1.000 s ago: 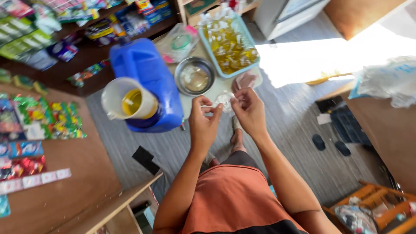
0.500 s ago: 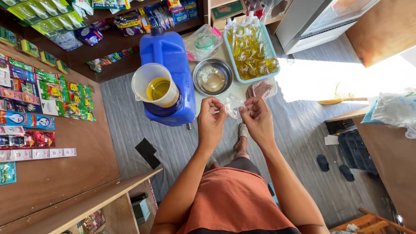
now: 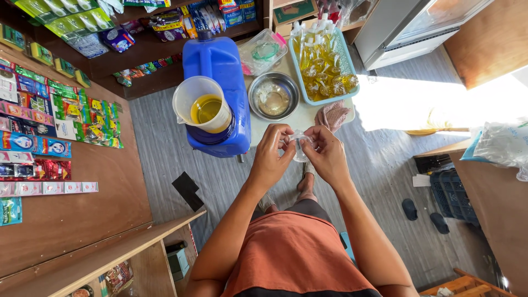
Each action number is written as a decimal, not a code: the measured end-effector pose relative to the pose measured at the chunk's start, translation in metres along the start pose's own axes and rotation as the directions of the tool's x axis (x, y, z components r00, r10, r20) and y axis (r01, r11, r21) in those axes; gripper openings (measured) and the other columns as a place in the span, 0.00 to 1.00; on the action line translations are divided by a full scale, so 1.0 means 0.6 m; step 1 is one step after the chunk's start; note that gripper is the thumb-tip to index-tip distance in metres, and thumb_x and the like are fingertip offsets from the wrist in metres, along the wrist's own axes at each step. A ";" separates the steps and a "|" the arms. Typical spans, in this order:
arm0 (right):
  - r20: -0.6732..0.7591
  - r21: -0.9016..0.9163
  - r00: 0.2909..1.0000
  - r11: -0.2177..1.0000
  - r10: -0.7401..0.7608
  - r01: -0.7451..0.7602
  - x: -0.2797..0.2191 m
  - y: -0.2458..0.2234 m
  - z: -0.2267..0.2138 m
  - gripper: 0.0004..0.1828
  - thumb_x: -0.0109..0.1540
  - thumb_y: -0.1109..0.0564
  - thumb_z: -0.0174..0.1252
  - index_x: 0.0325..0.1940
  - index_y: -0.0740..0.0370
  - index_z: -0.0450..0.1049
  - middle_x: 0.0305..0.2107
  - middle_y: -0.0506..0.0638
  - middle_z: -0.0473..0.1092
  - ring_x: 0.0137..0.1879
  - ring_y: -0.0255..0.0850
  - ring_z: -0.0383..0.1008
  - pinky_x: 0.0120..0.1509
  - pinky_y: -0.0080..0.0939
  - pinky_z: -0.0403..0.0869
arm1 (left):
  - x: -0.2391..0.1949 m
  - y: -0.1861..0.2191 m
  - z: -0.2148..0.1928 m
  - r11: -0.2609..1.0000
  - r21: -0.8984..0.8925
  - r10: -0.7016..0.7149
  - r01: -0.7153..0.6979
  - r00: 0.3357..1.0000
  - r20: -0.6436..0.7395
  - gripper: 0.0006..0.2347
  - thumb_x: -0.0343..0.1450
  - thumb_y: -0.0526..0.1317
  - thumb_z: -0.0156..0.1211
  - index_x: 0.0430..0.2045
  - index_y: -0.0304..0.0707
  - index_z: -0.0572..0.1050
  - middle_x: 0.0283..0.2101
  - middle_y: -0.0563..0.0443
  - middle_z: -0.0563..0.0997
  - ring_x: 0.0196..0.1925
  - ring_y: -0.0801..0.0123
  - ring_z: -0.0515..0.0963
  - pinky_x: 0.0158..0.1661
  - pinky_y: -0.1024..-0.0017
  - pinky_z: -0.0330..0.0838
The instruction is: The person pours yellow cooking oil from a large blue container into a plastic cup and then transfers it into small plastic bags, sealing each bag by tying it.
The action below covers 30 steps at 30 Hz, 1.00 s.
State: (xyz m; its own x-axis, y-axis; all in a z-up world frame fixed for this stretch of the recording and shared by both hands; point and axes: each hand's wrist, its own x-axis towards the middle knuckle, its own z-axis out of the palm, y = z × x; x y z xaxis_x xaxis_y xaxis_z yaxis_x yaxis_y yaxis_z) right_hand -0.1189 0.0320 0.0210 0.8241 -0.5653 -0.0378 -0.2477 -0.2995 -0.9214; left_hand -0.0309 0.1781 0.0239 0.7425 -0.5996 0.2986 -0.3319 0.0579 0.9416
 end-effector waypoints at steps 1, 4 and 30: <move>0.002 -0.001 1.000 1.000 -0.002 0.002 0.001 0.004 0.002 0.11 0.62 0.59 0.65 0.46 0.65 0.74 0.27 0.44 0.70 0.31 0.27 0.64 0.34 0.29 0.66 | 0.001 0.009 -0.001 1.000 0.000 0.001 -0.001 1.000 -0.003 0.11 0.72 0.28 0.61 0.47 0.32 0.70 0.47 0.45 0.75 0.39 0.68 0.80 0.41 0.70 0.78; -0.004 0.194 0.995 0.977 -0.095 0.094 0.006 0.019 0.002 0.07 0.65 0.60 0.61 0.44 0.66 0.73 0.32 0.42 0.73 0.37 0.24 0.71 0.39 0.27 0.70 | 0.002 0.021 -0.004 0.997 0.077 -0.014 0.021 0.996 -0.090 0.18 0.65 0.33 0.70 0.46 0.32 0.69 0.46 0.43 0.73 0.42 0.66 0.76 0.39 0.70 0.77; 0.082 0.823 0.994 0.559 0.067 -0.106 -0.027 0.039 -0.013 0.16 0.69 0.53 0.48 0.58 0.64 0.66 0.53 0.50 0.69 0.56 0.37 0.71 0.51 0.43 0.76 | -0.051 -0.057 0.034 0.759 -0.615 -0.277 0.213 0.961 -0.010 0.06 0.81 0.38 0.50 0.40 0.34 0.72 0.40 0.53 0.77 0.42 0.74 0.78 0.45 0.72 0.75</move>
State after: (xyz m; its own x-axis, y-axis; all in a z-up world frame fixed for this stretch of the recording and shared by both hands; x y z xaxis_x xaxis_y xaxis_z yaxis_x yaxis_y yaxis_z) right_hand -0.1423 0.0283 0.0033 0.8447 -0.5188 -0.1312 0.1936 0.5249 -0.8288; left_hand -0.0542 0.1784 -0.0206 0.8110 -0.5844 0.0271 0.2639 0.4068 0.8746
